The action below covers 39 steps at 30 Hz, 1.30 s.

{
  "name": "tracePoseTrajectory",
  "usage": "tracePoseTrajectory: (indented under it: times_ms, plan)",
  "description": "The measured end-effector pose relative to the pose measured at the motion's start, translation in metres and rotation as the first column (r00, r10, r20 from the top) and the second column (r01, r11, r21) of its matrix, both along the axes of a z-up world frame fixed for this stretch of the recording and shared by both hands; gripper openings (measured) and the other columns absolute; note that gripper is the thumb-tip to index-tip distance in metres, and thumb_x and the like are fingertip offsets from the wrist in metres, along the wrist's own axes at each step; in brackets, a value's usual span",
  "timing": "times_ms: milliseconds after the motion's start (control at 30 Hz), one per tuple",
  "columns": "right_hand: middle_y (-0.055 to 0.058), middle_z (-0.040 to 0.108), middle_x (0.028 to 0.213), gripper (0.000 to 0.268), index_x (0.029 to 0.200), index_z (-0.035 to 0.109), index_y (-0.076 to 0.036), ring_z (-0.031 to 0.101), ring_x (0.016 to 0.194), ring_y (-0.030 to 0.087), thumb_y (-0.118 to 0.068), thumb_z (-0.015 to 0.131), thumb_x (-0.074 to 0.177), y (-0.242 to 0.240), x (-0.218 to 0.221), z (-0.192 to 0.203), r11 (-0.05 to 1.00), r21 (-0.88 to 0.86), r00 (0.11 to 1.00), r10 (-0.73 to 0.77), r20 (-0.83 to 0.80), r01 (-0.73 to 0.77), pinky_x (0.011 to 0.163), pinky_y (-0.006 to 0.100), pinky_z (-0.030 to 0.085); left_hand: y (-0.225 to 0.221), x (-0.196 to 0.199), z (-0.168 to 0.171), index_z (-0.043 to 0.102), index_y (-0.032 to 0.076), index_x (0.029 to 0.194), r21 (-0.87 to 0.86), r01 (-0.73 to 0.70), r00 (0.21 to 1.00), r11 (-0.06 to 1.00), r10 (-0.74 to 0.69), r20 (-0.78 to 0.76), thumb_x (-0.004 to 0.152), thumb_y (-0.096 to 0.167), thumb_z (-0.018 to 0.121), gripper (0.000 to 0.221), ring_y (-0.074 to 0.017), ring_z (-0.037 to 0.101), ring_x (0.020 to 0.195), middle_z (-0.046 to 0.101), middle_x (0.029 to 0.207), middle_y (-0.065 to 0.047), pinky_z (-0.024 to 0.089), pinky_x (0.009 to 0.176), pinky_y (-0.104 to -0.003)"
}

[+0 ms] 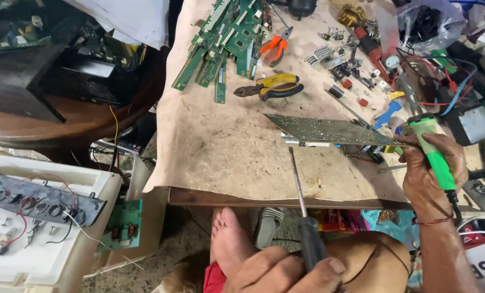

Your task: Soldering and desoldering electronic components on a circuit board using a soldering iron and a screwdriver.

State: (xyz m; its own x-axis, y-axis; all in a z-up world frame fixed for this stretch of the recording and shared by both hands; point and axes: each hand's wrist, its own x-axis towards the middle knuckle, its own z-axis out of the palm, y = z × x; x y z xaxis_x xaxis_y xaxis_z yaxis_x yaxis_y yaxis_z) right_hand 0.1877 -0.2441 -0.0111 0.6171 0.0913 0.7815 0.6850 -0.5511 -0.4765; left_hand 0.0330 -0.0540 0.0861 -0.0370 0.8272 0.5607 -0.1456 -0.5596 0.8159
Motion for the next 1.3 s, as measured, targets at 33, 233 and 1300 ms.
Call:
tracePoseTrajectory:
  times_ms: [33,233,1300]
  plan:
    - [0.031,0.064,0.119,0.025,0.132,0.047,0.0,0.074,0.112,0.043,-0.001,0.067,0.118,-0.002,-0.002,0.0,1.0,-0.003,1.0,0.002,-0.002,-0.002,0.074,0.037,0.058,0.016,0.01,0.003,0.034,0.014,0.061,-0.051,-0.069,0.997,0.996,0.07,0.028,0.102,0.035,0.031,0.046,-0.0112,0.024,0.049,0.024,0.053,0.0,0.041,0.106,-0.073]
    - [0.026,0.073,0.114,0.028,0.133,0.05,-0.001,0.071,0.085,0.032,-0.004,0.073,0.119,-0.002,-0.012,-0.002,0.979,-0.15,0.987,-0.122,0.103,0.137,0.074,0.039,0.053,0.118,-0.038,-0.038,0.073,0.03,0.099,0.36,0.601,0.799,0.713,-0.548,-0.248,0.089,0.047,0.072,0.019,-0.0047,0.063,0.059,0.06,0.067,0.013,0.023,0.114,-0.069]
    - [0.026,0.065,0.132,0.028,0.132,0.053,-0.008,0.068,0.132,0.043,0.001,0.06,0.107,0.0,-0.035,-0.015,0.992,0.039,0.986,0.121,-0.113,-0.117,0.09,0.039,0.069,0.095,-0.026,-0.031,0.071,0.032,0.094,0.452,0.639,0.768,0.623,-0.474,-0.431,0.08,0.043,0.077,0.019,-0.0104,0.062,0.063,0.06,0.065,0.008,0.036,0.102,-0.068]
